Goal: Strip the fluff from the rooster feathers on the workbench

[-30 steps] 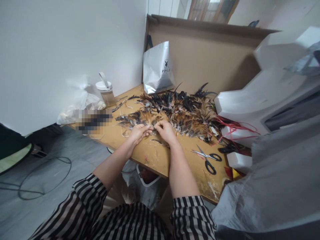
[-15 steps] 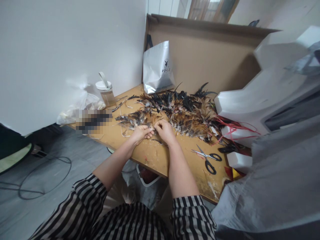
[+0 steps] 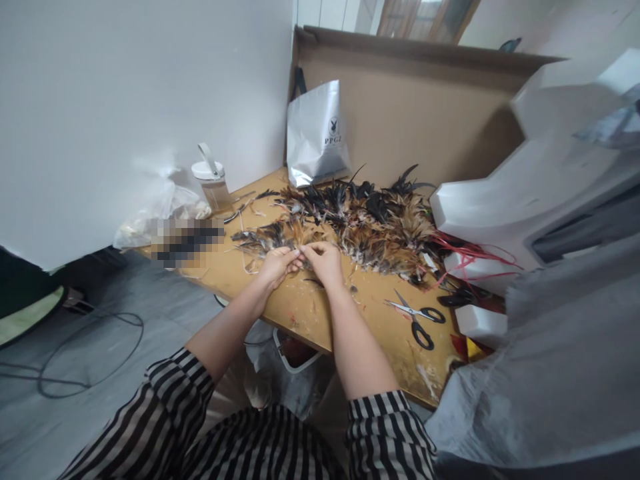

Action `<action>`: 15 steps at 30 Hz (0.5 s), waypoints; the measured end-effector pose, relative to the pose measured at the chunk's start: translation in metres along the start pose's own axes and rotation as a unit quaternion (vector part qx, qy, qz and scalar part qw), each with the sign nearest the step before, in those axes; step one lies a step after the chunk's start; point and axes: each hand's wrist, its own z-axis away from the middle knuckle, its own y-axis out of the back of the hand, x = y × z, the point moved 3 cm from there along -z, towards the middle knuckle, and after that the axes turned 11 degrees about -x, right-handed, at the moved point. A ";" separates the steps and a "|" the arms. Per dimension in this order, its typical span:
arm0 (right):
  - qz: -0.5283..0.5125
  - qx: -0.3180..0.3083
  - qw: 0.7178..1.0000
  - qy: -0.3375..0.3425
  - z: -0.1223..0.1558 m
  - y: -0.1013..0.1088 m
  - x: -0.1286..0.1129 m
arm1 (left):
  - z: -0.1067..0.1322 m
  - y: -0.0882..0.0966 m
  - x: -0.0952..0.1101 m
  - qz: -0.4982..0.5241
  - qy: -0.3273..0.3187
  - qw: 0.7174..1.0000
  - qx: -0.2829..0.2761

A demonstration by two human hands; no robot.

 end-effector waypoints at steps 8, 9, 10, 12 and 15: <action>-0.243 -0.023 0.965 -0.097 -0.002 -0.014 0.024 | 0.003 -0.006 -0.002 -0.009 0.018 0.997 -0.069; -0.263 -0.026 0.959 -0.104 -0.002 -0.016 0.026 | 0.004 -0.007 -0.002 0.006 0.020 0.997 -0.069; -0.281 -0.029 0.953 -0.111 -0.001 -0.017 0.028 | 0.004 -0.007 -0.001 0.020 0.023 0.997 -0.070; -0.307 -0.033 0.943 -0.123 0.000 -0.020 0.029 | 0.005 -0.009 -0.001 0.041 0.031 0.996 -0.073; -0.328 -0.028 0.936 -0.126 0.001 -0.022 0.028 | 0.005 -0.009 -0.003 0.044 0.034 0.996 -0.074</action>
